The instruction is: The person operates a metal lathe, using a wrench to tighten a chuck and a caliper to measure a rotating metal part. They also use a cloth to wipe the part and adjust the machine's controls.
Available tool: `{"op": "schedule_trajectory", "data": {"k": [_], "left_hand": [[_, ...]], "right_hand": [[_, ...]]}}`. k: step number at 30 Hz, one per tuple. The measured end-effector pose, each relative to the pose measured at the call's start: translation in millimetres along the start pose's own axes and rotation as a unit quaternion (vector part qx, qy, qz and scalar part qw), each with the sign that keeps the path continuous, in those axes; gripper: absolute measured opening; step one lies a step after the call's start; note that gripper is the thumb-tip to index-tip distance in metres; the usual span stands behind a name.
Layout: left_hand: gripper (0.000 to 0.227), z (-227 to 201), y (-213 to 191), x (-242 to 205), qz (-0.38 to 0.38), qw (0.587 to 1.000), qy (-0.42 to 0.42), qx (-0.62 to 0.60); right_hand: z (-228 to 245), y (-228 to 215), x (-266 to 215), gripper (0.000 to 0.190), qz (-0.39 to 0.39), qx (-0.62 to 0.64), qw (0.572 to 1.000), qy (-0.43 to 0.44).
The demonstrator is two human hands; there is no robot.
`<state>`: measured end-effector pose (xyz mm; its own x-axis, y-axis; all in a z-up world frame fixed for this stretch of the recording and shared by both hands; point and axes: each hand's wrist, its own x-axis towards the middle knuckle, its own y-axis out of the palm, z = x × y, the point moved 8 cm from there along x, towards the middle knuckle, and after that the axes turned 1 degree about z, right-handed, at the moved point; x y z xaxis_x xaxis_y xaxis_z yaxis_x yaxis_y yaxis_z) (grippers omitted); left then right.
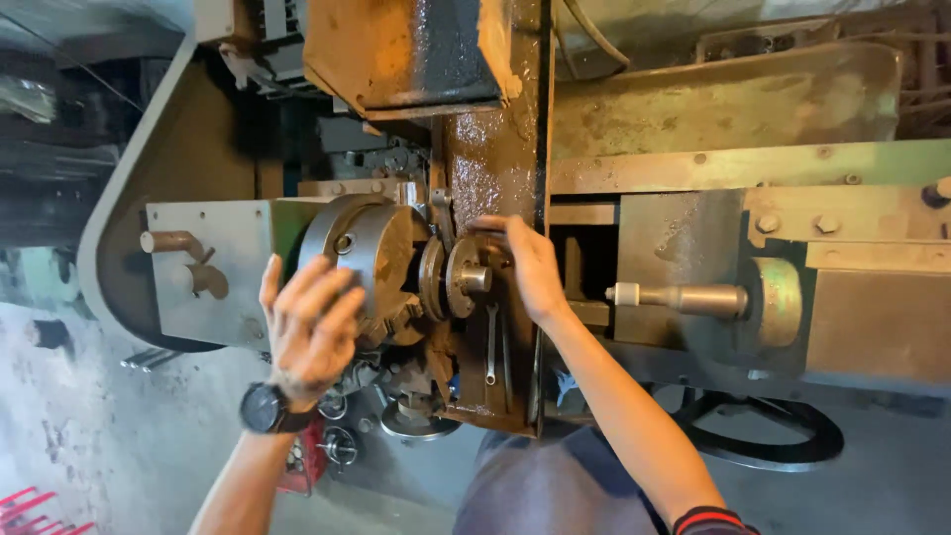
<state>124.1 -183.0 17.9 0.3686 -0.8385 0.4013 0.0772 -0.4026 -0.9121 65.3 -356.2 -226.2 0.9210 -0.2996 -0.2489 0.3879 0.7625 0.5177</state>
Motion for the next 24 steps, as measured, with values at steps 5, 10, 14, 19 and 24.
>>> {"op": "schedule_trajectory", "data": {"k": [5,10,14,19,24], "left_hand": [[0.037,-78.7,14.2,35.2,0.207,0.952,0.226,0.032],[0.054,-109.1,65.8,39.4,0.377,0.842,0.329,0.2],[0.051,-106.4,82.9,36.3,0.401,0.794,0.374,0.262],[0.048,-109.0,87.7,39.4,0.409,0.779,0.401,0.255],[0.046,-111.0,90.0,41.0,0.418,0.775,0.405,0.248]], "right_hand": [[-35.2,28.7,29.2,0.075,-0.006,0.041,0.989,0.14],[-50.9,42.3,27.0,0.068,-0.005,0.159,0.959,0.236],[-55.3,51.7,26.6,0.06,-0.018,0.25,0.936,0.248],[-56.1,49.6,28.6,0.064,-0.04,0.228,0.945,0.229],[-62.7,56.7,31.1,0.062,-0.019,0.279,0.929,0.243]]}}
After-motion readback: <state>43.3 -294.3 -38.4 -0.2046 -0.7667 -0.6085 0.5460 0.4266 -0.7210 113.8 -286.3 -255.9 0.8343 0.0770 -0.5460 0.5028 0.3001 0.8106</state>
